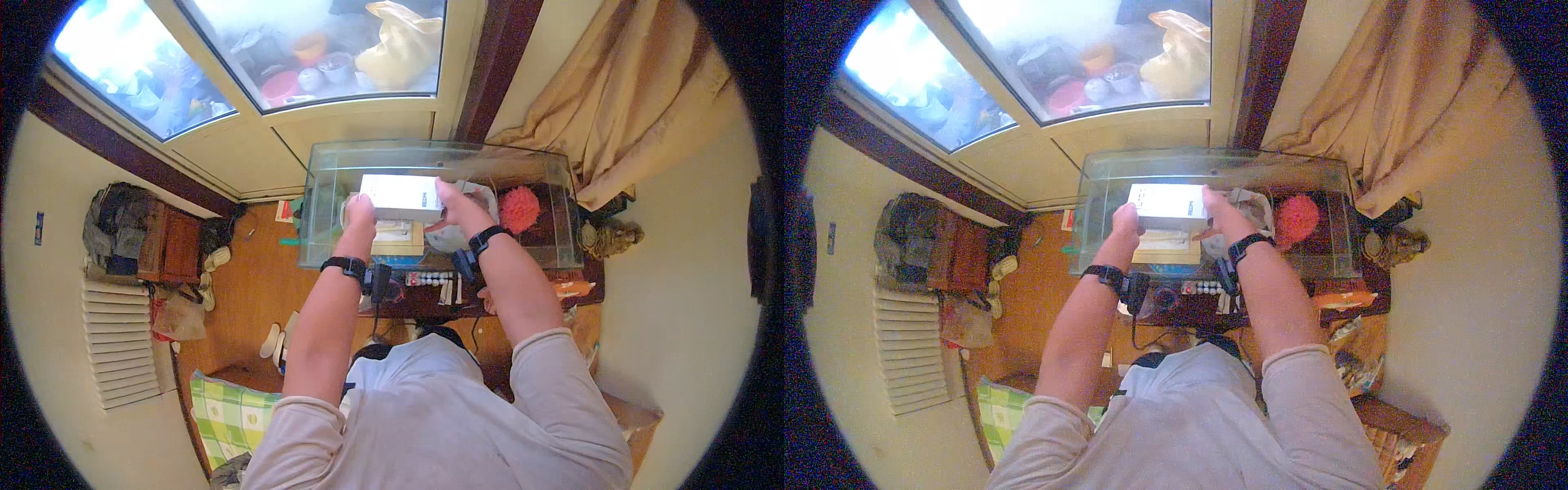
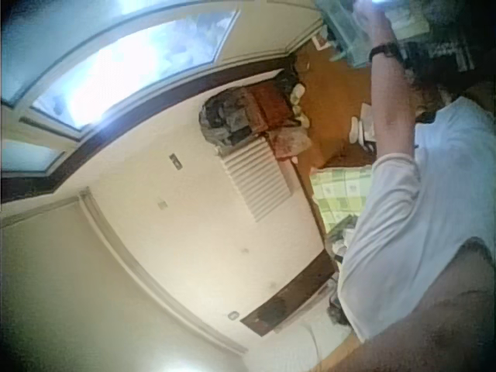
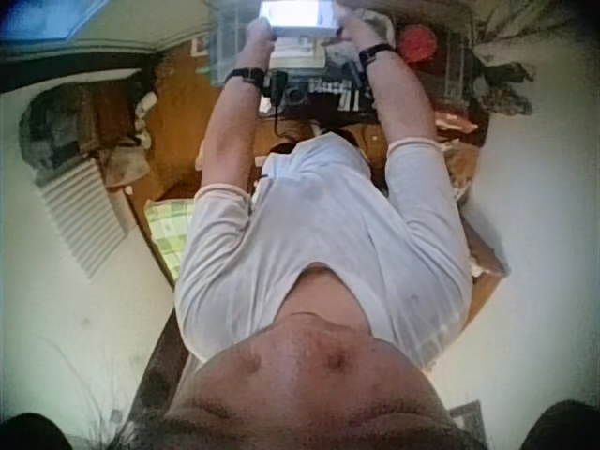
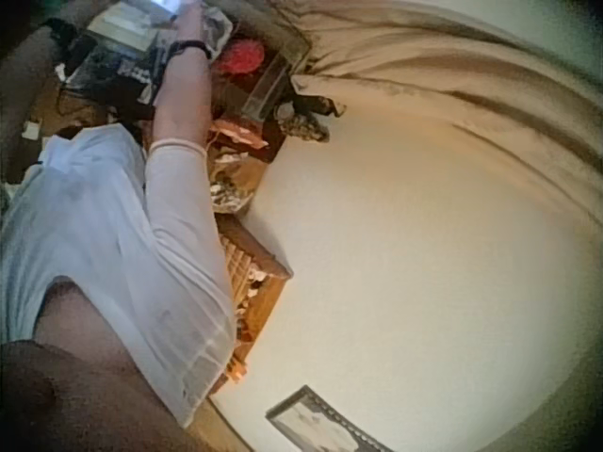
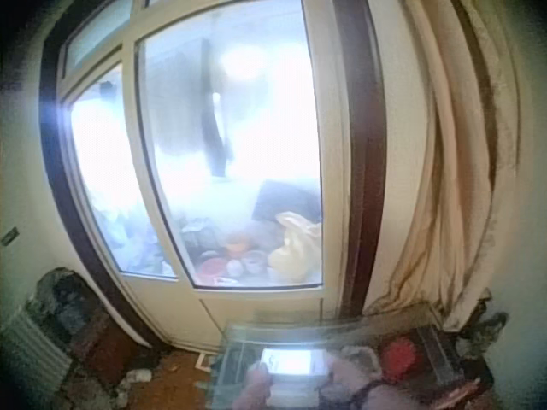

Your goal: The person picks up several papers, a pair of gloves, shoe insoles, and a small container from the floor by hand and places them inside a glass tank.

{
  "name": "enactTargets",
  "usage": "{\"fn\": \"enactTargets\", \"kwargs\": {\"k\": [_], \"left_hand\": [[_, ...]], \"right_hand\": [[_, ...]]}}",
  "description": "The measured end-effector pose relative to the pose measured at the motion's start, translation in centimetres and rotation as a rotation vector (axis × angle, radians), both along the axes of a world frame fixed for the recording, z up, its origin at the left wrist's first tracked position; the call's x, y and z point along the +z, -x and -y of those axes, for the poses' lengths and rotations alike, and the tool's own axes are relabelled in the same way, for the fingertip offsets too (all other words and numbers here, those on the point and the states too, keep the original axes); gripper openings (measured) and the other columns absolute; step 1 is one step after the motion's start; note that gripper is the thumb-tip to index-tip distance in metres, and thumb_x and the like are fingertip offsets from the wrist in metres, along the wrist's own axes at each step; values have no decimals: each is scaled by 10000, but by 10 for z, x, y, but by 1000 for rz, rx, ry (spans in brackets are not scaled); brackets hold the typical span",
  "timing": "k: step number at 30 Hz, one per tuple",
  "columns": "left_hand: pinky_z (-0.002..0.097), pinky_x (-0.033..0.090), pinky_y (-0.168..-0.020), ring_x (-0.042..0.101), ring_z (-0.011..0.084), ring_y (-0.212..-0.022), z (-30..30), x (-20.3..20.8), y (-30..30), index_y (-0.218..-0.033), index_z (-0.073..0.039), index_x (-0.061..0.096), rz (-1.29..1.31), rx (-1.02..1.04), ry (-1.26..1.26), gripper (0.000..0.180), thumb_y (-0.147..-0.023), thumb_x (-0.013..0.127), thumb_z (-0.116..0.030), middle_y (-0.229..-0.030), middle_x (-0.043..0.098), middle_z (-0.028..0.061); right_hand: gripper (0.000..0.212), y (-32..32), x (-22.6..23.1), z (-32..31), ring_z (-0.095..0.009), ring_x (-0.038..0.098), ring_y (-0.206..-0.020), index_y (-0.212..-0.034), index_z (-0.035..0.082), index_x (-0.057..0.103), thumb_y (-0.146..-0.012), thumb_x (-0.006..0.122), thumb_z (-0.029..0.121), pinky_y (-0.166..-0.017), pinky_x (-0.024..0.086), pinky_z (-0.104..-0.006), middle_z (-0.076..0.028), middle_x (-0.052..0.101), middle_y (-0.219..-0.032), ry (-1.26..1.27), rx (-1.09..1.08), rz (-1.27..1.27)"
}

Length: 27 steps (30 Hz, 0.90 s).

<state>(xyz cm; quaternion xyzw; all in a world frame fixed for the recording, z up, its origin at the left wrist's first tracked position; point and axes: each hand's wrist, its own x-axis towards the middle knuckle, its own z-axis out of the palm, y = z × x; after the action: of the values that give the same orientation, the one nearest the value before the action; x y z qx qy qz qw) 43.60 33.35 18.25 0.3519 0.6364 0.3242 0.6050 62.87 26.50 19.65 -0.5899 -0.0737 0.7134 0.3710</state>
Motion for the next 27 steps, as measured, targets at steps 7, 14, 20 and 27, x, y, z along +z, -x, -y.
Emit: {"fn": "enactTargets", "kwargs": {"k": [7,14,20,27], "left_hand": [[371,436,-574,545,243,-723,-27,-54,-12,-967,-19,533,-13,94,216,273,-757,392,-121,-863,557,135],[403,441,-730,546,283,-904,-69,-118,4,-1045,-2,507,-55,206,405,319,-749,400,-54,-1037,545,134],[436,438,-721,556,280,-869,-88,-146,12,-1052,0,494,25,230,498,306,-757,438,-56,-1001,559,136],[365,447,-697,568,278,-817,-108,-198,-20,-1050,-6,488,-344,155,398,322,-735,430,-42,-943,571,137]], "right_hand": [[533,-6,-40,-26,-404,354,-1106,-1224,110,334,-873,193,485,-774,312,-669,-149,373,-1243,58,69,-36],[440,8,-87,-66,-361,411,-1070,-1202,81,341,-889,303,388,-792,309,-658,-138,445,-1175,51,100,34],[333,19,-154,-100,-303,473,-978,-1145,115,370,-854,358,277,-728,378,-597,-104,476,-1087,95,119,171],[325,-2,-288,-103,-265,493,-939,-1139,135,374,-835,385,250,-685,406,-534,-65,492,-1066,63,75,139]]}}
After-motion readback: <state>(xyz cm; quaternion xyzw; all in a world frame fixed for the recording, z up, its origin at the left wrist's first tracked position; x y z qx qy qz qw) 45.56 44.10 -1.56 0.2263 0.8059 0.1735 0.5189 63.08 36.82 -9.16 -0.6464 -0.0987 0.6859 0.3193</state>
